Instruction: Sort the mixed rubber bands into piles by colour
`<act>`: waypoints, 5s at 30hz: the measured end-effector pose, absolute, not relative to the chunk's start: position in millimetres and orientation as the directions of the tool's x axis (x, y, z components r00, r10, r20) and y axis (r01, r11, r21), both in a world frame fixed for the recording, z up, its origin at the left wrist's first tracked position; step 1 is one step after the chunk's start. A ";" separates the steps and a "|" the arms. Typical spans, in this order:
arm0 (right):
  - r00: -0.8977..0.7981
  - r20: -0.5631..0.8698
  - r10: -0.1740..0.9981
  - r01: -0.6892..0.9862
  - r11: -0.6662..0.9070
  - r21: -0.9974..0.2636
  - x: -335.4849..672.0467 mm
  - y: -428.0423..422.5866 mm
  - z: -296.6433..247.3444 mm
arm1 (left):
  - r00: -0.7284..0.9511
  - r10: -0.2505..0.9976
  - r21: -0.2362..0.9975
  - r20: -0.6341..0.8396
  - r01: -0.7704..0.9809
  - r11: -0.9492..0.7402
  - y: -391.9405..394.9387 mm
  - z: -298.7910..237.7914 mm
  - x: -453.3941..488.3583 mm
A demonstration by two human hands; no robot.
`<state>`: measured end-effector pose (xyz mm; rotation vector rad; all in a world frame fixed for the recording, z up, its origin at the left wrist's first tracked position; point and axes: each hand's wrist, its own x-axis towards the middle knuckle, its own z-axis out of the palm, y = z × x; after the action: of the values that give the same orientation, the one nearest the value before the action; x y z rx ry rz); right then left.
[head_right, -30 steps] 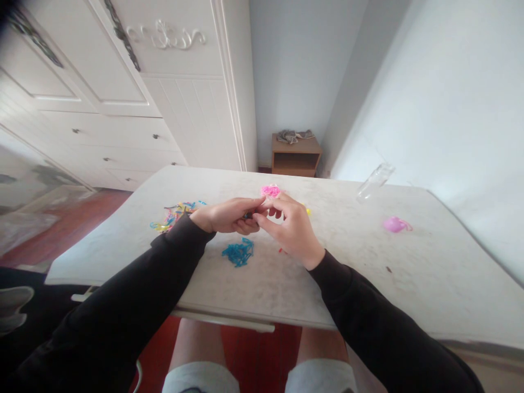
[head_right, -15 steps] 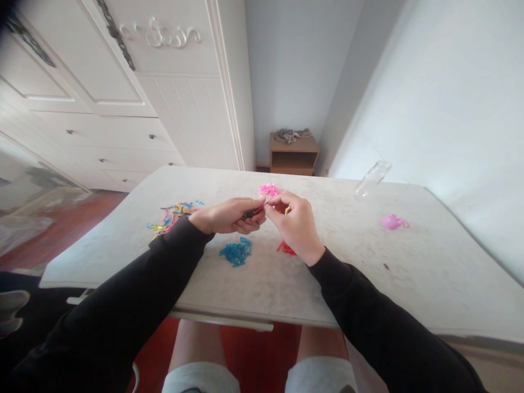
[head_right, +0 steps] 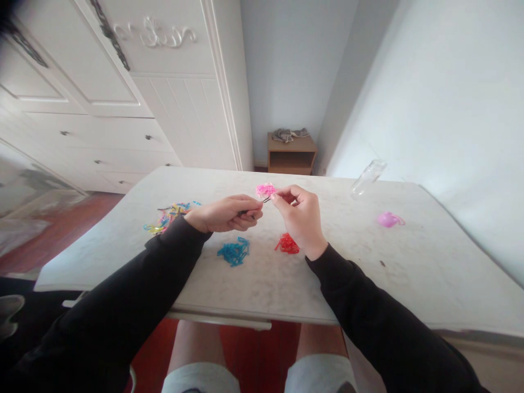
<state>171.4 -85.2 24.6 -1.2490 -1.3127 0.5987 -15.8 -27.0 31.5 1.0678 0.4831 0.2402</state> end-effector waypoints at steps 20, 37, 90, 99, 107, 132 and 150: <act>-0.050 0.404 0.913 0.312 0.398 -0.863 165.4 -88.9 18.5 | 0.738 0.648 0.893 -0.189 -0.145 0.426 -25.7 27.6 -11.7; 0.052 0.495 0.868 0.392 0.438 -0.809 167.3 -92.9 23.3 | 0.685 0.718 0.930 -0.123 -0.172 0.323 -22.1 24.8 -11.8; 0.042 0.459 0.887 0.345 0.418 -0.840 172.2 -80.7 12.4 | 0.734 0.665 0.971 -0.138 -0.033 0.237 -24.0 24.3 -9.9; -0.004 0.469 0.883 0.336 0.444 -0.831 170.6 -81.8 15.1 | 0.710 0.692 0.991 -0.132 0.112 0.074 -21.6 24.7 -11.2; 0.014 0.466 0.885 0.319 0.437 -0.841 169.9 -82.1 13.9 | 0.588 0.806 0.718 -0.074 0.592 -0.366 6.7 41.1 -57.5; -0.060 0.451 0.890 0.395 0.436 -0.808 165.8 -85.1 16.2 | 0.833 0.525 0.984 -0.177 0.134 0.120 -9.9 35.3 -45.3; -0.088 0.506 0.858 0.369 0.500 -0.784 168.2 -86.8 21.4 | 0.867 0.471 0.970 -0.163 0.054 0.237 -19.4 27.2 -29.7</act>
<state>168.2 -86.8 21.4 -1.0569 -1.6790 0.5738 -29.7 -19.4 27.2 1.3125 0.4751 0.3010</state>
